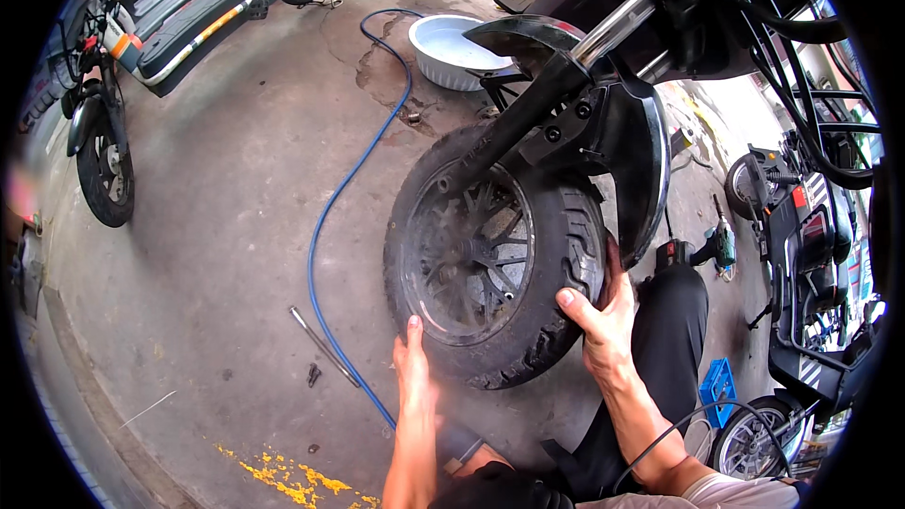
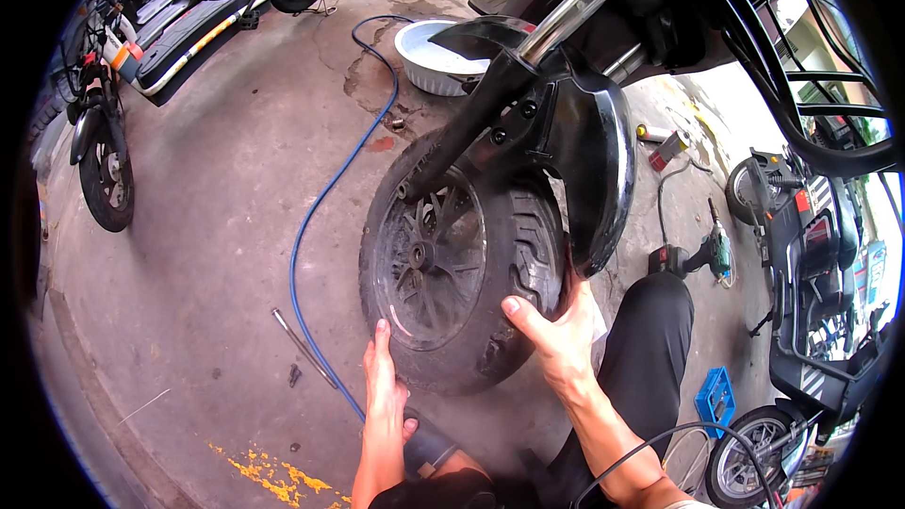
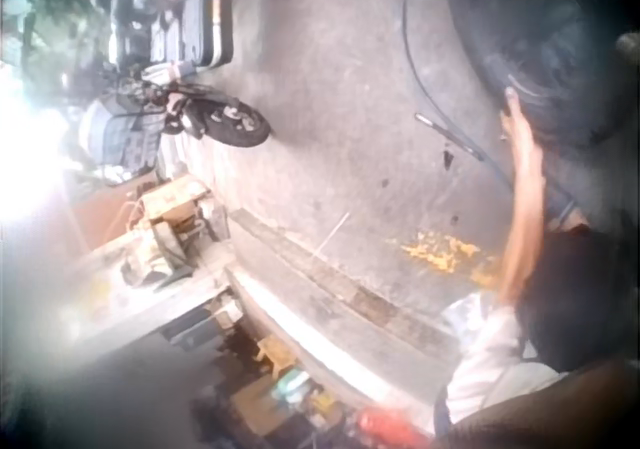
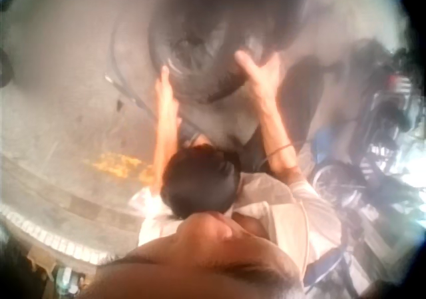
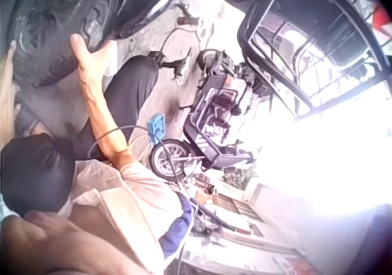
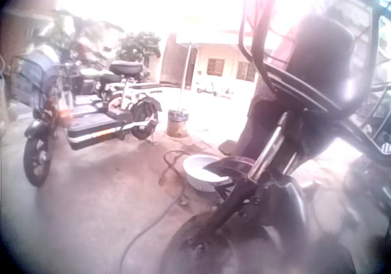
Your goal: The person sits on the ground and uses a power drill to remove a bolt from the front wheel hub of a scooter. They then lift the wheel and reattach it to the scooter's front fork, securing it with a bolt and tightening it with the drill.
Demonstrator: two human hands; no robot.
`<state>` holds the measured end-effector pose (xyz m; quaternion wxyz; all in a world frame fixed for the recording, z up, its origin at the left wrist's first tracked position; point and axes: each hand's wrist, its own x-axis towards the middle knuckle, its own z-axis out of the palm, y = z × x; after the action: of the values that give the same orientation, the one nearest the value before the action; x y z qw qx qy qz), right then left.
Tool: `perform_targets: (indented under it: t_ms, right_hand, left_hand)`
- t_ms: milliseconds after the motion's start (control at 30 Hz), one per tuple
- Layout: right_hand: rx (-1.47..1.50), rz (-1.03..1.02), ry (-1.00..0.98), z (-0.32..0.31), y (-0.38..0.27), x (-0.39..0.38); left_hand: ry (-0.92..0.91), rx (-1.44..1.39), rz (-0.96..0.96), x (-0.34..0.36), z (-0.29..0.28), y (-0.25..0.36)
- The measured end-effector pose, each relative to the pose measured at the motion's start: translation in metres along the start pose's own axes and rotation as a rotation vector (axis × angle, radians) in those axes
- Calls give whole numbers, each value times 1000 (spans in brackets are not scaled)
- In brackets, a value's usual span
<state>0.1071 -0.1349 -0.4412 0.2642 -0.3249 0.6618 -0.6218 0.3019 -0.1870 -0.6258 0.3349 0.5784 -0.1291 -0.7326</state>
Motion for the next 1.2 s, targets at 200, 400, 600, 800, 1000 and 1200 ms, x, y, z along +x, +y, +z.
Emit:
perform_targets:
  t_ms: [200,400,600,800,1000,1200]
  right_hand:
    - [340,36,-98,17,11,25]
    - [458,19,-55,31,15,57]
    - [301,6,-23,50,9,76]
    - [272,-58,-41,42,-5,79]
    - [249,-78,4,30,1,87]
    - [486,-58,84,22,30,86]
  left_hand:
    - [-187,-41,-23,20,-1,2]
    - [-281,166,-76,-8,-10,30]
    - [-278,-377,-186,-2,-15,26]
    - [-473,-483,-47,-4,20,8]
    - [-492,-591,-129,-6,46,-8]
    - [-542,-603,-192,-3,43,-7]
